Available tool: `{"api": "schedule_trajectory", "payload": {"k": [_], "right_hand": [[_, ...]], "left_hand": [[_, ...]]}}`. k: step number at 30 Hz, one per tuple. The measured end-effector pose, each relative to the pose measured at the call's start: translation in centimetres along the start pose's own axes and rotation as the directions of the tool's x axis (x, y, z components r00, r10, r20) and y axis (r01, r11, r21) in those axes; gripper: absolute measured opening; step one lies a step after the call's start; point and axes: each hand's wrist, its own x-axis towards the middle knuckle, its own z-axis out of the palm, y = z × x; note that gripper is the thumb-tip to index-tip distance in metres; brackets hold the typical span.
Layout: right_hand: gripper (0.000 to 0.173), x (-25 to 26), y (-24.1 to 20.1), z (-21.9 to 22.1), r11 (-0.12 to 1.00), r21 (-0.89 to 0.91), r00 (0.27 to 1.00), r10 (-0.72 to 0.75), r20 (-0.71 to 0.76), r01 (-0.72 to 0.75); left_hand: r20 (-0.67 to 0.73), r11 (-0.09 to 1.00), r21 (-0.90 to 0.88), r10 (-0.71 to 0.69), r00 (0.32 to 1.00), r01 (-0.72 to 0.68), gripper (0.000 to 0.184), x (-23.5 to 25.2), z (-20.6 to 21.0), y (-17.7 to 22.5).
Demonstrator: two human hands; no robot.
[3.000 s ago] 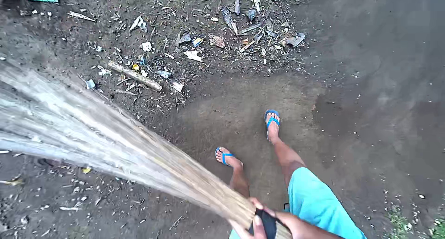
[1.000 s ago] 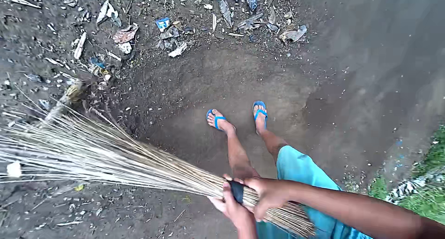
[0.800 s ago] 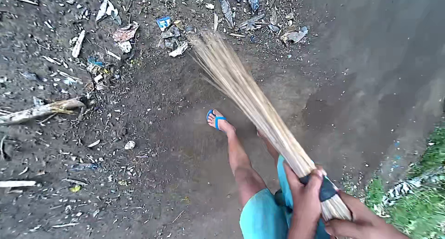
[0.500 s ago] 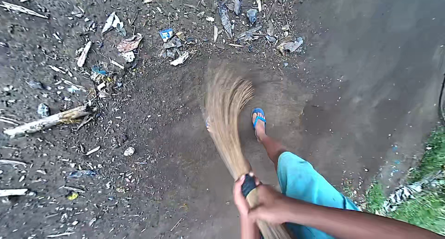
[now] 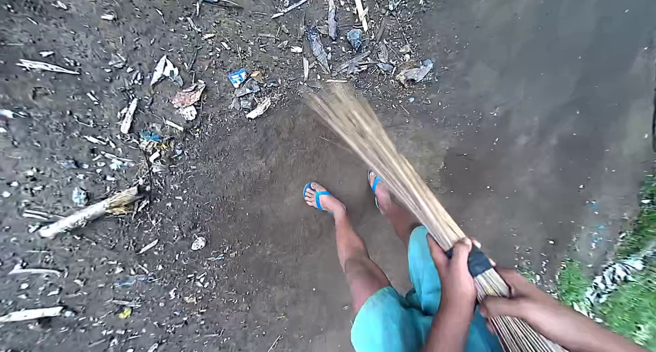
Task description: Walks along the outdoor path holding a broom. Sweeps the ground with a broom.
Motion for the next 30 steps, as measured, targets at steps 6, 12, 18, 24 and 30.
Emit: {"api": "schedule_trajectory", "payload": {"k": [6,12,18,24,30], "right_hand": [[0.032,9.3,-5.5,6.8,0.996,0.083,0.996,-0.032,0.084,0.025],[0.051,14.7,-9.4,14.5,0.886,-0.241,0.735,-0.147,0.663,0.395],[0.047,14.7,-11.1,1.2,0.97,-0.013,0.733,-0.175,0.657,0.244],[0.046,6.7,-3.8,-19.0,0.967,0.193,0.976,-0.189,0.11,0.165],[0.01,10.7,-2.9,-30.6,0.951,0.308,0.991,0.058,-0.122,-0.018]], "left_hand": [[-0.036,0.999,0.024,-0.02,0.999,0.021,0.023,7.8,-6.4,7.6],[-0.246,0.814,-0.046,0.553,0.796,-0.58,0.022,3.1,-14.4,14.6],[-0.318,0.785,0.069,0.602,0.732,-0.616,0.034,8.0,-2.1,10.5],[0.062,0.993,0.056,0.099,0.993,-0.103,0.051,13.2,14.7,-4.6],[-0.079,0.926,0.237,-0.284,0.955,0.295,0.025,22.7,24.5,-11.8]]}}
